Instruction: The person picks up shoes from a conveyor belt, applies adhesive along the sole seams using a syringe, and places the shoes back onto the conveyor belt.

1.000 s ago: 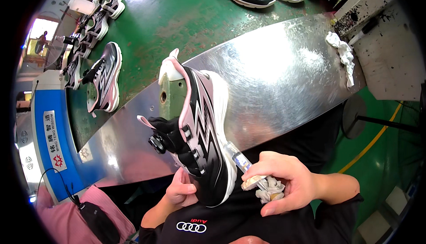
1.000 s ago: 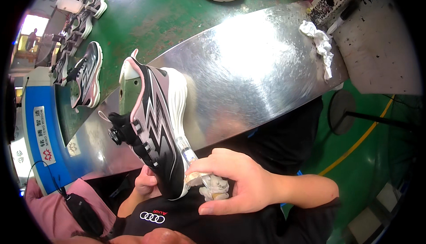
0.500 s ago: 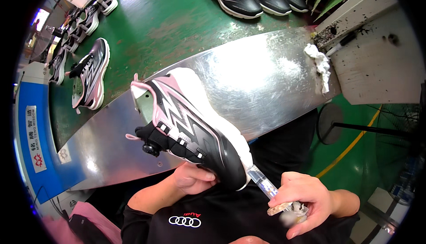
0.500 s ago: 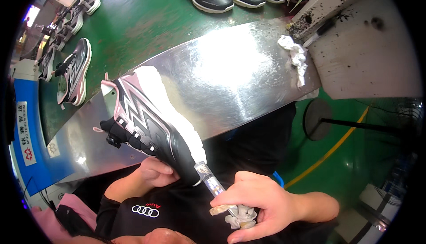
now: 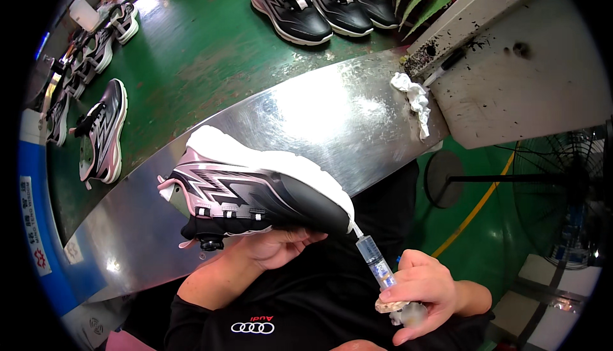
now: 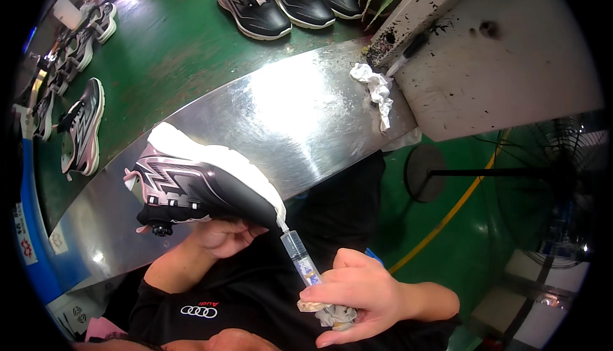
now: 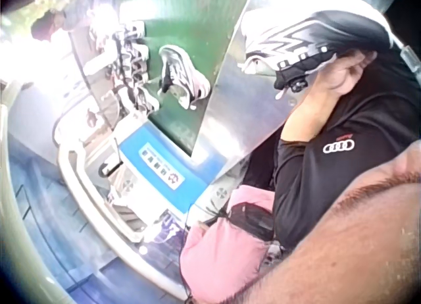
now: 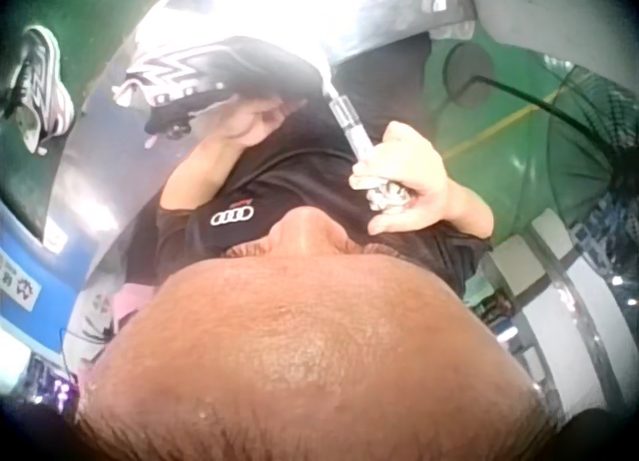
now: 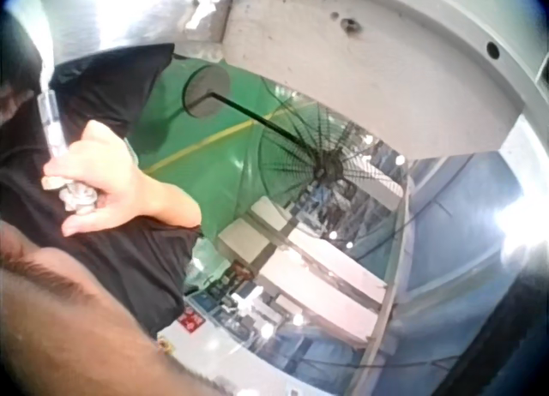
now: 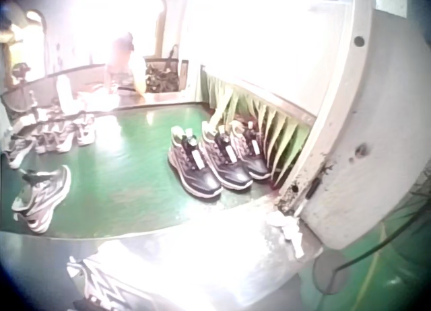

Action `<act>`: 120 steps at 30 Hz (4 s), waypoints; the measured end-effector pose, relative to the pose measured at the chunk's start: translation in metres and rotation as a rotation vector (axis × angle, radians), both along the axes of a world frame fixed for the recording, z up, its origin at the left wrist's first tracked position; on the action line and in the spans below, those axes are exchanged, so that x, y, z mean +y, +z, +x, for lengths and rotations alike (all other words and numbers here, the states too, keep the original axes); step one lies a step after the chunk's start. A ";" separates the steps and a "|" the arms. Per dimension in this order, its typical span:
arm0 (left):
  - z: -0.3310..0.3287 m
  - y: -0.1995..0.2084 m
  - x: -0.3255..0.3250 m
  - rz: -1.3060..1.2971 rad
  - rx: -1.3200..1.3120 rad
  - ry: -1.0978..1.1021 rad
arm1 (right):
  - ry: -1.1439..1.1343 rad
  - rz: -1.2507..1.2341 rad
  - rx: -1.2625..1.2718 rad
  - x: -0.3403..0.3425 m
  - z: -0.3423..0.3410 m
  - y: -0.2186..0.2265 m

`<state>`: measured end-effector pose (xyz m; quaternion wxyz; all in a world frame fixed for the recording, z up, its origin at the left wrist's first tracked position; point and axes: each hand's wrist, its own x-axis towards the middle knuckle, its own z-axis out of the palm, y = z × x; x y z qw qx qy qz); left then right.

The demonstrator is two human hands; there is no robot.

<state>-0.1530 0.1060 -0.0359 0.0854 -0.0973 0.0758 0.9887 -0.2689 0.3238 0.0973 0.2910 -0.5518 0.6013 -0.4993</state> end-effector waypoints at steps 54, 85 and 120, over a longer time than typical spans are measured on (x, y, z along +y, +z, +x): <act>0.016 0.003 -0.001 0.194 0.102 0.042 | -0.362 -0.288 0.815 -0.001 0.014 -0.050; 0.062 0.008 -0.173 -0.666 -0.297 0.732 | -0.388 0.092 0.211 -0.023 -0.075 -0.102; 0.118 0.079 -0.136 -1.440 -0.417 0.763 | -0.301 0.623 0.025 -0.018 -0.131 -0.064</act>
